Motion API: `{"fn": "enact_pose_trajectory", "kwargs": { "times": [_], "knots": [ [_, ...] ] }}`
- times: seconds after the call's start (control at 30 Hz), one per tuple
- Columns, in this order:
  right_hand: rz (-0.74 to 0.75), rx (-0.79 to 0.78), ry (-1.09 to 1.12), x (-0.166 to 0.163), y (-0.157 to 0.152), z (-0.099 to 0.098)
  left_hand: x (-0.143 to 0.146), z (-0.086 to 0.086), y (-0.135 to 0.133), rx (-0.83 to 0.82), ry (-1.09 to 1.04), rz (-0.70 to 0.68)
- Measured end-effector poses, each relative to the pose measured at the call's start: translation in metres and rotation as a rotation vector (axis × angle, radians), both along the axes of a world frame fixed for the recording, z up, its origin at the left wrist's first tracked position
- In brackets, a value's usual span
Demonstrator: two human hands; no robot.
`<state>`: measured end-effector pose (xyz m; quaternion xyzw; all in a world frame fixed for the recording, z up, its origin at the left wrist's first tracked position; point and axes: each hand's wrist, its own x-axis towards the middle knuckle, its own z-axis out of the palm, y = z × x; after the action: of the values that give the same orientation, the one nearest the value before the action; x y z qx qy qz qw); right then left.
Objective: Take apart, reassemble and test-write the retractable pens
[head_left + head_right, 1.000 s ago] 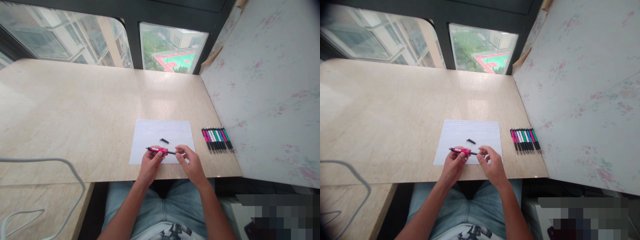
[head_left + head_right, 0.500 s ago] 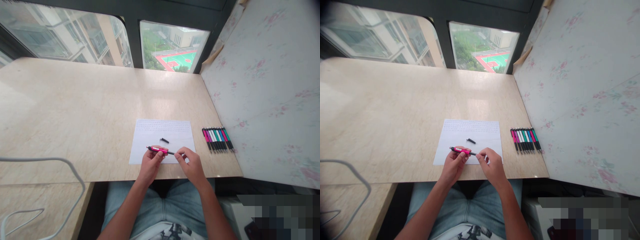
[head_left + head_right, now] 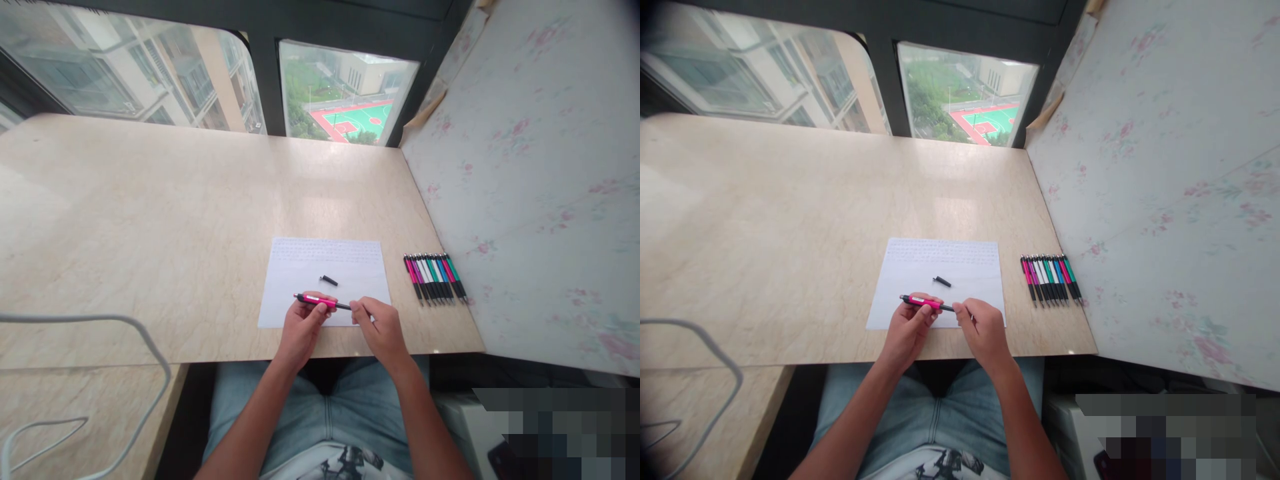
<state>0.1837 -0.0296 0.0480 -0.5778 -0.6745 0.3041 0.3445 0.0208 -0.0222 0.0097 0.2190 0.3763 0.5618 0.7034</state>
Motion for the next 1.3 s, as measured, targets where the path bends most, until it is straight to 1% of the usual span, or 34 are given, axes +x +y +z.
{"fn": "enact_pose_trajectory", "kwargs": {
  "times": [0.17, 0.37, 0.57, 0.7, 0.83, 0.9, 0.97, 1.1, 1.23, 1.3],
  "knots": [
    [-0.004, -0.001, 0.042, -0.0016, 0.001, 0.0008, -0.0001, 0.0005, 0.0005, -0.008, -0.009, 0.014],
    [0.025, 0.055, -0.006, -0.002, -0.0004, -0.0008, -0.0004, -0.0018, 0.0003, -0.005, -0.017, 0.01],
    [0.027, -0.022, 0.022, -0.001, 0.0007, -0.001, -0.0008, -0.003, -0.0005, 0.012, -0.004, -0.019],
    [0.016, 0.025, 0.053, -0.0016, 0.0001, 0.0005, -0.0005, -0.0024, 0.0003, -0.004, -0.024, 0.002],
    [0.034, 0.073, 0.009, -0.0019, -0.0005, -0.0001, -0.0007, -0.0016, 0.0001, 0.002, -0.025, 0.001],
    [0.017, 0.067, -0.012, -0.0024, -0.0006, -0.0005, -0.001, -0.0016, -0.0006, 0.017, -0.019, -0.016],
    [-0.01, 0.003, 0.008, -0.003, -0.0008, -0.0005, -0.0012, -0.0017, -0.0013, 0.036, -0.007, -0.03],
    [-0.036, -0.214, 0.172, -0.0033, -0.0006, -0.0019, -0.0017, -0.0017, -0.0025, 0.065, 0.019, -0.047],
    [-0.025, -0.422, 0.344, -0.0004, 0.001, -0.0058, -0.0028, -0.0001, -0.0033, 0.085, 0.044, -0.074],
    [-0.016, -0.49, 0.387, 0.0015, 0.0019, -0.0067, -0.0033, 0.0007, -0.0035, 0.086, 0.047, -0.086]
  ]
}}
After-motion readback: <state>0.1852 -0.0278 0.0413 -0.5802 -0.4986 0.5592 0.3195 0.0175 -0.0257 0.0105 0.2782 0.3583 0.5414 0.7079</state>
